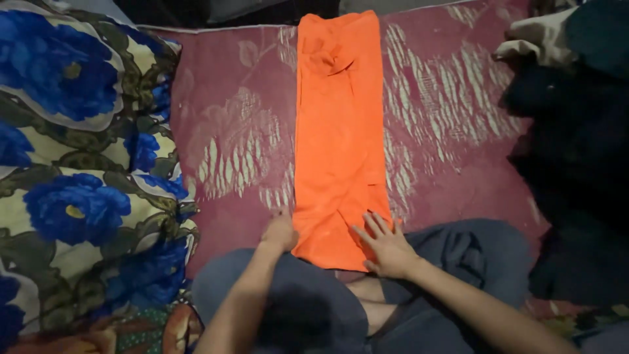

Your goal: The person is folding an orange and a blue long-sleeved shirt on a bed.

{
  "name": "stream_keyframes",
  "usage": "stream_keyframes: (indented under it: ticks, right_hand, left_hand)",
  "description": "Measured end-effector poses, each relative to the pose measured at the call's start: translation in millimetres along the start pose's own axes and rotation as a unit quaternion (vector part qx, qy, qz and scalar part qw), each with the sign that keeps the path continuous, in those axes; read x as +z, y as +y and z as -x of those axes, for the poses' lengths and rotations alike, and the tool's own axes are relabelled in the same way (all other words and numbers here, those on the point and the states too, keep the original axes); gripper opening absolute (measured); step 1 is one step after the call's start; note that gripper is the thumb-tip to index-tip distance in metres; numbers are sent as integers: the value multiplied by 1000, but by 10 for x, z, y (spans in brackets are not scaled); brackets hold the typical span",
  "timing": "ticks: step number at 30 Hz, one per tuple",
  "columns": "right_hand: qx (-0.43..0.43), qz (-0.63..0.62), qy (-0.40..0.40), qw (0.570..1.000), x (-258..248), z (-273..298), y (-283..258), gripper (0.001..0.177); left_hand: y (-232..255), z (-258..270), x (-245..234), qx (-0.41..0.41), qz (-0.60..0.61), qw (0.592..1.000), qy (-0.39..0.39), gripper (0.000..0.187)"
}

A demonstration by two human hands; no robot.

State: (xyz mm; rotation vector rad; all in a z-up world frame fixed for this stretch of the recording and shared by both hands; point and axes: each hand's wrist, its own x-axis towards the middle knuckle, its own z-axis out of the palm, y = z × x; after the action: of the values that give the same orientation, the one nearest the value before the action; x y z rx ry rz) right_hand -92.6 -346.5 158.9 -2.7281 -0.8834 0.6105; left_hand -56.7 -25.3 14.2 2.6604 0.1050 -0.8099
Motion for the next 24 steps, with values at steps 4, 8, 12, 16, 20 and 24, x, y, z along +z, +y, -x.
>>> stream_keyframes:
  ticks: [4, 8, 12, 16, 20, 24]
  right_hand:
    - [14, 2, 8, 1000, 416, 145, 118, 93]
    - [56, 9, -54, 997, 258, 250, -128, 100]
    - [94, 5, -63, 994, 342, 171, -157, 102]
    - [77, 76, 17, 994, 889, -26, 119, 72]
    - [54, 17, 68, 996, 546, -39, 331, 53]
    - [54, -70, 77, 993, -522, 205, 273, 49]
  left_hand:
    - [321, 438, -56, 162, -198, 967, 21, 50]
    - [925, 1066, -505, 167, -199, 962, -90, 89]
    - [880, 818, -135, 176, -208, 962, -32, 98]
    - [791, 555, 209, 145, -273, 949, 51, 69]
    - [690, 431, -125, 166, -228, 958, 44, 42]
    - [886, 701, -811, 239, -210, 944, 87, 29]
